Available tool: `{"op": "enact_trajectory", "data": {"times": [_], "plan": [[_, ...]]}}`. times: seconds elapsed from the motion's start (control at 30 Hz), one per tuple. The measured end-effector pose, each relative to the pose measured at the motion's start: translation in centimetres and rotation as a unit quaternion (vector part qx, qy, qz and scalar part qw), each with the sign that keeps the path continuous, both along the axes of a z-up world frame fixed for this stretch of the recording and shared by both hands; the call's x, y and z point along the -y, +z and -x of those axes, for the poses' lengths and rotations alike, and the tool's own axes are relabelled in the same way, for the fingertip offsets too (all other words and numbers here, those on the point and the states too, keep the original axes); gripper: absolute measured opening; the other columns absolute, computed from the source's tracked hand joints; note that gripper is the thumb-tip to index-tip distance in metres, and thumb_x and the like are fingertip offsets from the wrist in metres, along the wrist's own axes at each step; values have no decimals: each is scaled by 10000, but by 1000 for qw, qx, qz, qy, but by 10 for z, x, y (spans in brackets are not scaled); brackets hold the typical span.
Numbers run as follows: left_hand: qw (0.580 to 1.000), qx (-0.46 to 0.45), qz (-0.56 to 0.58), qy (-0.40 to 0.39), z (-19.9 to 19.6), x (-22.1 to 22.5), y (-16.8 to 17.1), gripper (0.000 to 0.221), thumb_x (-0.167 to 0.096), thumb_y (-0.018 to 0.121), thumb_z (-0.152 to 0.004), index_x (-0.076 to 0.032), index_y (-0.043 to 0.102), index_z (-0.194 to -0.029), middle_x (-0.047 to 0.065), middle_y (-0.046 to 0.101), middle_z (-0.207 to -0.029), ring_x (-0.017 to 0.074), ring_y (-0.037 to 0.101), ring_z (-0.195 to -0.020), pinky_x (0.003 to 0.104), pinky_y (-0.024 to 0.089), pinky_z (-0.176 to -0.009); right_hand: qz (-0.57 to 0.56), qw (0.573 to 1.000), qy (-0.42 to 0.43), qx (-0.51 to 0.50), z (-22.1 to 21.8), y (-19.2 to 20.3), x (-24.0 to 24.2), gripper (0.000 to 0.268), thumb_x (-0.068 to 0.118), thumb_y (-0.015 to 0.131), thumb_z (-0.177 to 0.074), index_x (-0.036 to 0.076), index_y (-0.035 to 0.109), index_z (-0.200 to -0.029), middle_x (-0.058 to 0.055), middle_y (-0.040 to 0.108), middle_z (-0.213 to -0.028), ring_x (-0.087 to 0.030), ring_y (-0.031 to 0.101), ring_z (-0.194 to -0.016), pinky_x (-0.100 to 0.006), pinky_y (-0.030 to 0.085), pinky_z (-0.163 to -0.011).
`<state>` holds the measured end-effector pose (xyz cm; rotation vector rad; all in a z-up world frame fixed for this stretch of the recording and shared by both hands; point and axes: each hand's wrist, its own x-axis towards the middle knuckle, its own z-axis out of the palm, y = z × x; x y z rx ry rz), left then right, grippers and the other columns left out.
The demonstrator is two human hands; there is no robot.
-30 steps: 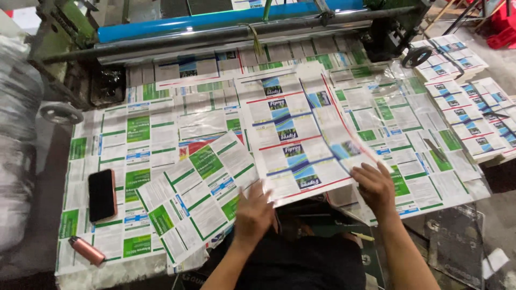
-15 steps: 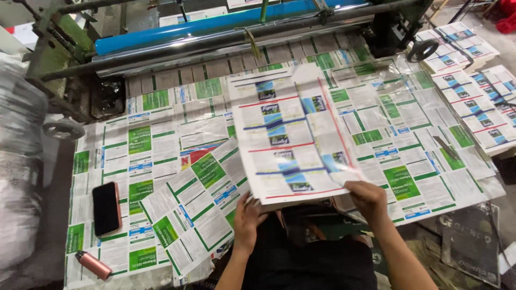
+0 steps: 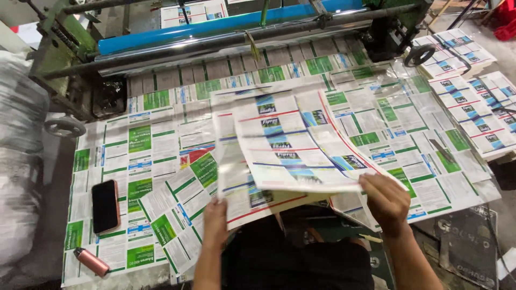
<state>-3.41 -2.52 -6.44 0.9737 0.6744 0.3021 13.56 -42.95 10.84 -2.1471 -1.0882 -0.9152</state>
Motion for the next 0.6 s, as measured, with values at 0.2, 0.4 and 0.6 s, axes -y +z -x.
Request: {"op": "enact_trajectory", "data": {"times": [0.2, 0.4, 0.6], "plan": [[985, -60, -164, 0, 74, -117, -43, 317, -88, 608, -986, 68, 645, -1260, 124, 740, -1025, 154, 672, -839, 291, 541, -742, 83, 994, -6, -69, -11, -54, 19, 378, -91, 619, -774, 115, 780, -1047, -108, 773, -1091, -297, 745, -1054, -428, 593, -943], [964, -143, -216, 54, 103, -127, -14, 453, -64, 610, -978, 53, 576, -1415, 146, 756, -1047, 153, 678, -862, 265, 532, -758, 93, 989, -70, -86, -77, -125, 30, 318, -33, 639, -903, 161, 760, -1124, -71, 745, -1218, -269, 699, -1180, -443, 519, -1087], [943, -152, -266, 130, 105, -119, -1, 541, -35, 635, -959, 15, 522, -1486, 168, 756, -1031, 144, 663, -843, 271, 516, -735, 78, 988, -81, -108, -130, -121, 15, 454, -90, 574, -835, 143, 762, -1176, -107, 737, -1249, -318, 676, -1245, -464, 488, -1141]]}}
